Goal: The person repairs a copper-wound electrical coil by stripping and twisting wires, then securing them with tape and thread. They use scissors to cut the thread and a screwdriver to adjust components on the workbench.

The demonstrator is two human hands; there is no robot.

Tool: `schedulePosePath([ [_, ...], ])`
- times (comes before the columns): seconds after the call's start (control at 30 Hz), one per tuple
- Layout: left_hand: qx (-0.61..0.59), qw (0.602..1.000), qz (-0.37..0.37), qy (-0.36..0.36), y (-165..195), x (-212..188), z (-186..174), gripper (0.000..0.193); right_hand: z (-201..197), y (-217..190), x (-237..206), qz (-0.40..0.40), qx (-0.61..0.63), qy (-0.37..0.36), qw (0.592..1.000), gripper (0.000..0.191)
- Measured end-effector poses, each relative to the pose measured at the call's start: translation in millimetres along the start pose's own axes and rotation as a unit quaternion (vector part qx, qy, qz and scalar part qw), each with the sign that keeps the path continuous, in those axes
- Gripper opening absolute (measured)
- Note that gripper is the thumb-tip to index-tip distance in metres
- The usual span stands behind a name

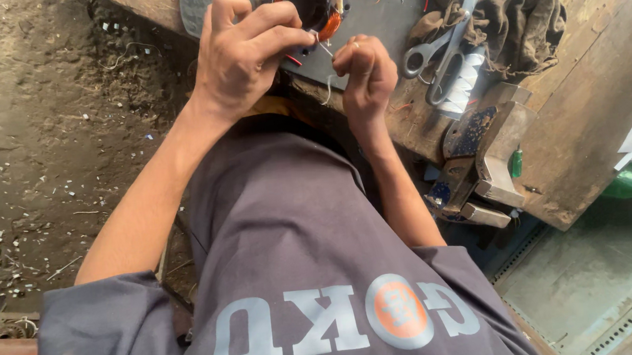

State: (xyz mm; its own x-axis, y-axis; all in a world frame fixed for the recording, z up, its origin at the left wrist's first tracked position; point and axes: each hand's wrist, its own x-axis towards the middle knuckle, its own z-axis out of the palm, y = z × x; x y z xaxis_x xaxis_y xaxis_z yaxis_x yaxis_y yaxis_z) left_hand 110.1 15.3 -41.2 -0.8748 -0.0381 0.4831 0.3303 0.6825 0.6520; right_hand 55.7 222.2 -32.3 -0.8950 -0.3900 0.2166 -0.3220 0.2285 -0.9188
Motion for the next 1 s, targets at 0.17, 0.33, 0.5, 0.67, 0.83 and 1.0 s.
schedulePosePath([
  [0.17,-0.008,1.000,-0.009,-0.006,1,2,-2,0.025,-10,-10,10,0.009,-0.070,-0.067,0.995,0.020],
  [0.33,-0.079,0.996,-0.020,-0.036,-6,4,-6,0.025,-14,-31,27,-0.121,-0.241,-0.159,0.950,0.039],
  [0.5,-0.054,0.998,0.018,-0.036,-13,1,-5,0.032,-13,-26,32,-0.091,-0.249,-0.149,0.953,0.028],
  [0.67,-0.026,0.999,0.038,0.015,-16,2,3,0.029,-6,-13,30,-0.070,-0.226,-0.122,0.964,0.022],
  [0.83,0.034,0.997,0.072,0.018,-15,2,1,0.025,-10,-17,31,-0.057,-0.219,-0.127,0.966,0.023],
  [1.0,0.144,0.983,0.112,0.019,-6,-1,0,0.032,-15,-25,38,-0.080,-0.203,-0.158,0.963,0.029],
])
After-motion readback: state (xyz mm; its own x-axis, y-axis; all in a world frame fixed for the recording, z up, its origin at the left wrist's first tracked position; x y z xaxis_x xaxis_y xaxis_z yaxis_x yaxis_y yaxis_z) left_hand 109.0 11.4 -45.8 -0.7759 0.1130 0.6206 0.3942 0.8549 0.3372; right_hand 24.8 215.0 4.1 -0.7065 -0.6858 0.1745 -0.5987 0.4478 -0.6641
